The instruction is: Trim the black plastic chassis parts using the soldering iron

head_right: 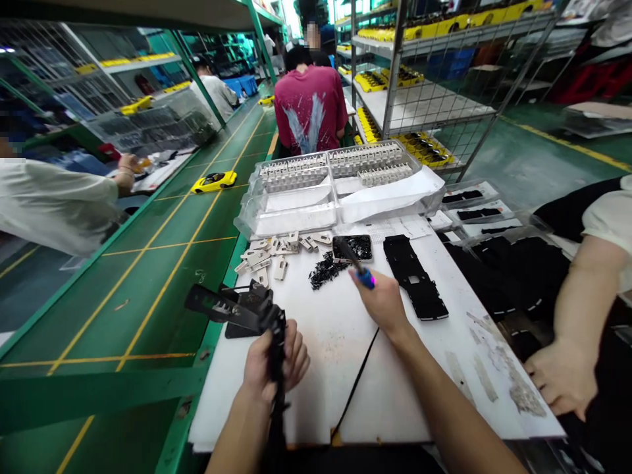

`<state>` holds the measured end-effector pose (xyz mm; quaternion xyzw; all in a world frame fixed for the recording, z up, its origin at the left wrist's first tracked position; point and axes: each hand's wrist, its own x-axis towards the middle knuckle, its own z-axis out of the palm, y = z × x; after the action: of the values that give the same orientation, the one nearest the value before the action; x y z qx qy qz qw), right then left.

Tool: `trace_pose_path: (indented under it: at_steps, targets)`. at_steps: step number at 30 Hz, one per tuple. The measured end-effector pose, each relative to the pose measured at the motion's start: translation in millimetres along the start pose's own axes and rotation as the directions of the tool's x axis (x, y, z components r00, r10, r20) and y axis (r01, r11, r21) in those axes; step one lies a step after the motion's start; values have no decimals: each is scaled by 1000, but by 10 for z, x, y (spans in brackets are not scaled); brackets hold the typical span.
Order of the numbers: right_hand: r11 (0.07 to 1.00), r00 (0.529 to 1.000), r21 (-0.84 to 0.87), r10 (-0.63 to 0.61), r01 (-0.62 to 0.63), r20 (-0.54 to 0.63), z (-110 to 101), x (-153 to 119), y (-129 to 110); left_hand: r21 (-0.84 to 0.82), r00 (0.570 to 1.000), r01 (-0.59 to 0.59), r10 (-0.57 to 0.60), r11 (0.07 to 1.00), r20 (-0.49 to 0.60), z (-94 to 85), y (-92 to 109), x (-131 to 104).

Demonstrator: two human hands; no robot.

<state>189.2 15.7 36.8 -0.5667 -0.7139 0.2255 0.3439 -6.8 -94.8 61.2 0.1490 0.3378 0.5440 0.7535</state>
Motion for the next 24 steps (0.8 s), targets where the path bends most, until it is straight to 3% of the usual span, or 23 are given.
trace_pose_path:
  at_steps: [2, 6, 14, 24]
  targets:
    - [973, 983, -135, 184, -185, -21, 39, 282, 68, 132, 987, -32, 52, 991, -152, 11, 106, 48]
    - [906, 958, -326, 286, -270, 2, 170, 734, 202, 320, 954, 68, 32, 945, -298, -91, 86, 56]
    - [849, 944, -450, 329, -278, 38, 298, 836, 299, 458, 932, 28, 143, 888, -334, -312, -140, -61]
    - [930, 958, -296, 260, -216, 119, 433, 963, 218, 587, 932, -5, 216, 810, -290, -401, -224, -25]
